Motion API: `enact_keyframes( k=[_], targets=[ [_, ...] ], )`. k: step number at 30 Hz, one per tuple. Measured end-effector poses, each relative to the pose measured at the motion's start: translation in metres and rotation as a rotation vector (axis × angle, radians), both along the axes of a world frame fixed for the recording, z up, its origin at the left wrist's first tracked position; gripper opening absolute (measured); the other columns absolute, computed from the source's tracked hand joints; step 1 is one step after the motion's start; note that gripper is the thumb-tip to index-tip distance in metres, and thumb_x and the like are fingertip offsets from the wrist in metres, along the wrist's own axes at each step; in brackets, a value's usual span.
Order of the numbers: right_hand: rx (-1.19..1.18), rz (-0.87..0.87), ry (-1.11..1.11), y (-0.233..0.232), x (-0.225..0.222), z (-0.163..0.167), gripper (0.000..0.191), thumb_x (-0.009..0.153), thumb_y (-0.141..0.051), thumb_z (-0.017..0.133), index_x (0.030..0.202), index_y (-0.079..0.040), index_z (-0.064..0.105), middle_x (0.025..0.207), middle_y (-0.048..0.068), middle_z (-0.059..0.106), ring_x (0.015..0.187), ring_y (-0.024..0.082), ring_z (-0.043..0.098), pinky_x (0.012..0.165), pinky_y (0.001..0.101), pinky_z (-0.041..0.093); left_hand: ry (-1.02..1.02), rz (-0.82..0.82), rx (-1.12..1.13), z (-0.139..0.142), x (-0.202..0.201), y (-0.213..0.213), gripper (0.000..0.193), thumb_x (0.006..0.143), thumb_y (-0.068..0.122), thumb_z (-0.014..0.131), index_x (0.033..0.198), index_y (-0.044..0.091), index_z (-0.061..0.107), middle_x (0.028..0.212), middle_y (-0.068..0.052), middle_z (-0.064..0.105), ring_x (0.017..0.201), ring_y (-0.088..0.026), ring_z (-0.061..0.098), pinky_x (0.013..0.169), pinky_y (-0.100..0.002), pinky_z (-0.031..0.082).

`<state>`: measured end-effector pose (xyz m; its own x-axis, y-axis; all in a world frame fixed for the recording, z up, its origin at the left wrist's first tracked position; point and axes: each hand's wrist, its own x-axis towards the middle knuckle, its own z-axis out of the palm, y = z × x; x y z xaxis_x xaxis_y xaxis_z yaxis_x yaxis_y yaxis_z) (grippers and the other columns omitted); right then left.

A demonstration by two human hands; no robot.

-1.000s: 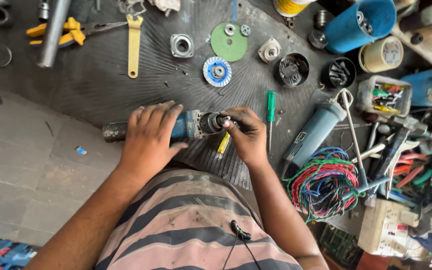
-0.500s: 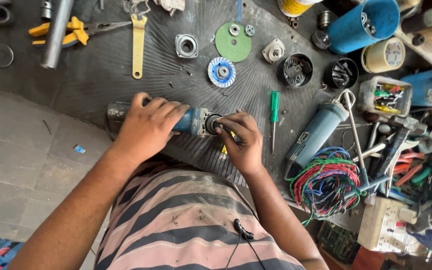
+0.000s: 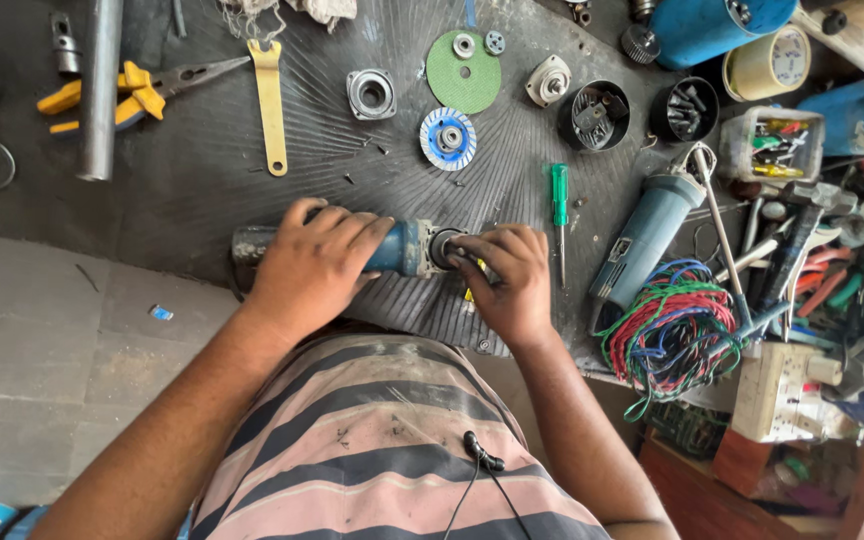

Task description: The person repairs an angle grinder at a cluttered workbench. They hold and turn a bevel gear by hand, fit it into the grinder's gear housing, tap parts with a hammer, and use a screwdriver to work on the housing, handling small components one at a time.

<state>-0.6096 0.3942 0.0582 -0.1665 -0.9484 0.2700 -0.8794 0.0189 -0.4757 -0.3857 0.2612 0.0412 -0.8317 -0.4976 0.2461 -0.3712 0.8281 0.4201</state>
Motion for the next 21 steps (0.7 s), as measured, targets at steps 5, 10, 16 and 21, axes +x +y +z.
enact_keyframes(
  k=[5, 10, 16, 21],
  targets=[
    [0.085, -0.119, 0.078, -0.010, 0.023, 0.011, 0.021, 0.080, -0.019, 0.086, 0.098, -0.013, 0.079, 0.090, 0.001, 0.069, 0.092, 0.023, 0.063, 0.081, 0.0392, 0.042, 0.047, -0.016, -0.055, -0.001, 0.010, -0.010, 0.048, 0.083, 0.021, 0.069, 0.129, 0.006, 0.065, 0.119, -0.006, 0.070, 0.102, -0.022, 0.064, 0.094, -0.043, 0.047],
    [0.153, -0.162, 0.157, -0.027, 0.038, 0.031, 0.018, 0.081, -0.020, 0.082, 0.097, -0.013, 0.077, 0.096, 0.001, 0.071, 0.093, 0.023, 0.064, 0.080, 0.0396, 0.044, 0.059, -0.057, -0.056, -0.001, 0.017, -0.024, 0.046, 0.086, 0.019, 0.064, 0.130, 0.004, 0.064, 0.120, -0.007, 0.069, 0.099, -0.022, 0.063, 0.085, -0.040, 0.047],
    [0.353, -0.203, 0.369, -0.047, 0.062, 0.035, 0.019, 0.086, -0.021, 0.078, 0.085, -0.006, 0.067, 0.086, 0.008, 0.062, 0.086, 0.030, 0.062, 0.077, 0.0440, 0.045, 0.040, -0.106, -0.056, -0.003, 0.023, -0.037, 0.048, 0.087, 0.020, 0.065, 0.132, 0.004, 0.063, 0.123, -0.007, 0.067, 0.101, -0.022, 0.062, 0.085, -0.039, 0.047],
    [0.360, -0.197, 0.279, -0.049, 0.061, 0.036, 0.019, 0.080, -0.016, 0.075, 0.092, -0.004, 0.065, 0.093, 0.011, 0.062, 0.093, 0.033, 0.063, 0.082, 0.0447, 0.051, 0.040, -0.136, 0.143, 0.001, 0.019, -0.059, 0.059, 0.083, 0.042, 0.073, 0.127, 0.004, 0.062, 0.120, -0.010, 0.065, 0.105, -0.028, 0.061, 0.088, -0.047, 0.046]
  ],
)
